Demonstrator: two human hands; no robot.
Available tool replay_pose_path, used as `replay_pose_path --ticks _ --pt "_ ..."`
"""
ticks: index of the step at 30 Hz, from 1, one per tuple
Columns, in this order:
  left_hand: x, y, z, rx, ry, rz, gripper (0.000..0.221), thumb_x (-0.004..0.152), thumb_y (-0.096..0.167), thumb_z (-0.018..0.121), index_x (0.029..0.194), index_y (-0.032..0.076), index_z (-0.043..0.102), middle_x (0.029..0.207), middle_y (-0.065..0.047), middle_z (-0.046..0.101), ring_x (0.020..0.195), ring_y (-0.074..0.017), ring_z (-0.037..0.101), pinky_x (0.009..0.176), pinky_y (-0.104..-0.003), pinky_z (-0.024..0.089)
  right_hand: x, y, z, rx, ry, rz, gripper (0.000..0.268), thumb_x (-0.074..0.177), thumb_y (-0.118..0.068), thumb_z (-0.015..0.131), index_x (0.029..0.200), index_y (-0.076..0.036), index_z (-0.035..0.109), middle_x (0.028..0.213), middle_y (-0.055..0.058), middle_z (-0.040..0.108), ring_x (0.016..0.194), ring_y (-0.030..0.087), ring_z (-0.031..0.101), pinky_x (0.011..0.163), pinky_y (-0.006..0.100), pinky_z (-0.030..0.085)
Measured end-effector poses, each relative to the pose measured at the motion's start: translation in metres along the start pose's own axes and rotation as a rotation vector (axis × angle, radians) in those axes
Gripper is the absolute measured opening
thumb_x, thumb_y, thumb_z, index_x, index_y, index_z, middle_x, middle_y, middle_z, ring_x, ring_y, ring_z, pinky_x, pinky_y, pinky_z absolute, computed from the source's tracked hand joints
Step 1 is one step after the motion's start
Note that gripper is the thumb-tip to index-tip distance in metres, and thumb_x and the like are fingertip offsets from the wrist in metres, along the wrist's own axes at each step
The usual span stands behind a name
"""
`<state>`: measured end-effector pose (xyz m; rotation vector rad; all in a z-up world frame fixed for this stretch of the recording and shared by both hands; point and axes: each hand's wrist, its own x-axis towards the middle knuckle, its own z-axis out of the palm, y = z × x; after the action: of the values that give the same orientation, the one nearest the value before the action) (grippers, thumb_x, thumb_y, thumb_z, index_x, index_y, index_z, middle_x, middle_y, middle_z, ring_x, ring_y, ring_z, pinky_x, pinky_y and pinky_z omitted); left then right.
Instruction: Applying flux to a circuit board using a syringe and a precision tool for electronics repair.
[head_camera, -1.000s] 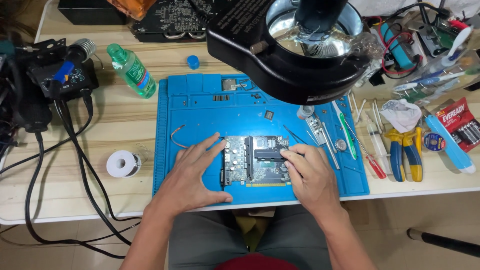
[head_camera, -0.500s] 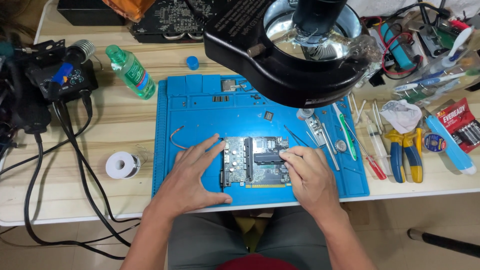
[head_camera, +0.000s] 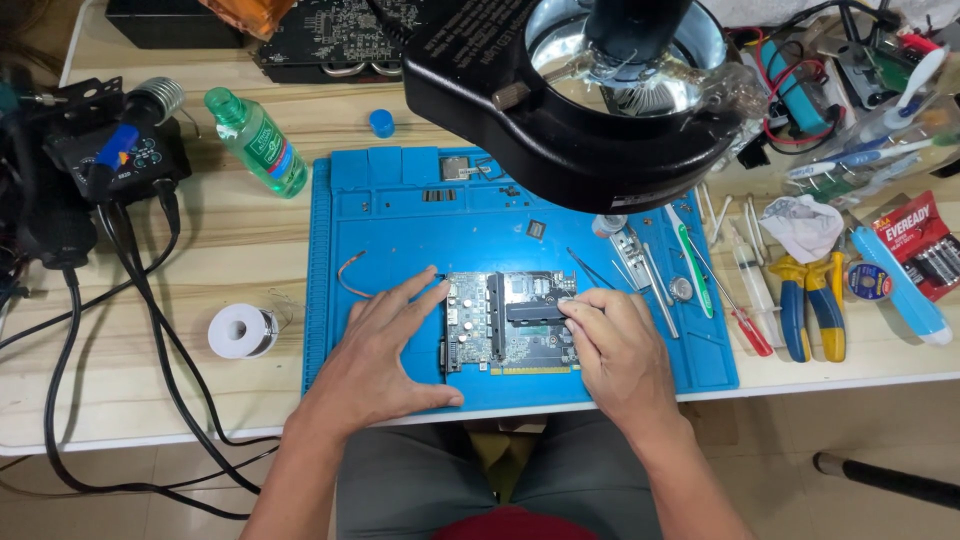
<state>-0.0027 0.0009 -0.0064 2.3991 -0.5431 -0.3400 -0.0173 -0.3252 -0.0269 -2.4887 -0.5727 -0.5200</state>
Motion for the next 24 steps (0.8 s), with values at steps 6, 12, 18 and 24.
replay_pose_path --ticks 6,12,18,24 --pt "0.000 0.000 0.000 -0.005 0.003 -0.008 0.131 0.070 0.051 0.109 0.174 0.028 0.034 0.184 -0.003 0.028 0.166 -0.0377 0.028 0.123 -0.065 0.027 -0.002 0.003 -0.001 0.015 -0.026 0.049 0.031 0.105 -0.012 0.070 0.135 -0.004 0.076 0.129 0.014 0.072 0.113 0.035 0.067 0.094 0.046 0.058" --pt "-0.001 0.001 -0.002 -0.008 0.003 0.003 0.130 0.071 0.053 0.108 0.175 0.028 0.033 0.184 -0.004 0.028 0.166 -0.0381 0.028 0.122 -0.064 0.028 -0.004 0.009 0.000 0.027 -0.029 0.027 0.027 0.106 -0.008 0.069 0.132 -0.002 0.074 0.123 0.015 0.075 0.113 0.033 0.069 0.095 0.045 0.056" --pt "-0.001 -0.002 0.000 -0.003 0.018 0.023 0.131 0.069 0.054 0.108 0.174 0.026 0.035 0.184 -0.004 0.029 0.165 -0.0383 0.029 0.122 -0.063 0.028 -0.004 0.017 -0.012 0.123 -0.145 0.107 0.030 0.109 -0.010 0.061 0.135 -0.002 0.073 0.132 0.014 0.073 0.125 0.032 0.067 0.106 0.047 0.056" --pt "0.000 -0.001 -0.001 -0.006 -0.004 0.000 0.132 0.070 0.054 0.108 0.175 0.028 0.033 0.185 -0.003 0.026 0.166 -0.0385 0.027 0.122 -0.064 0.027 -0.001 0.020 -0.014 0.132 -0.159 0.061 0.026 0.107 -0.001 0.064 0.131 -0.002 0.074 0.128 0.015 0.072 0.122 0.031 0.068 0.105 0.043 0.058"
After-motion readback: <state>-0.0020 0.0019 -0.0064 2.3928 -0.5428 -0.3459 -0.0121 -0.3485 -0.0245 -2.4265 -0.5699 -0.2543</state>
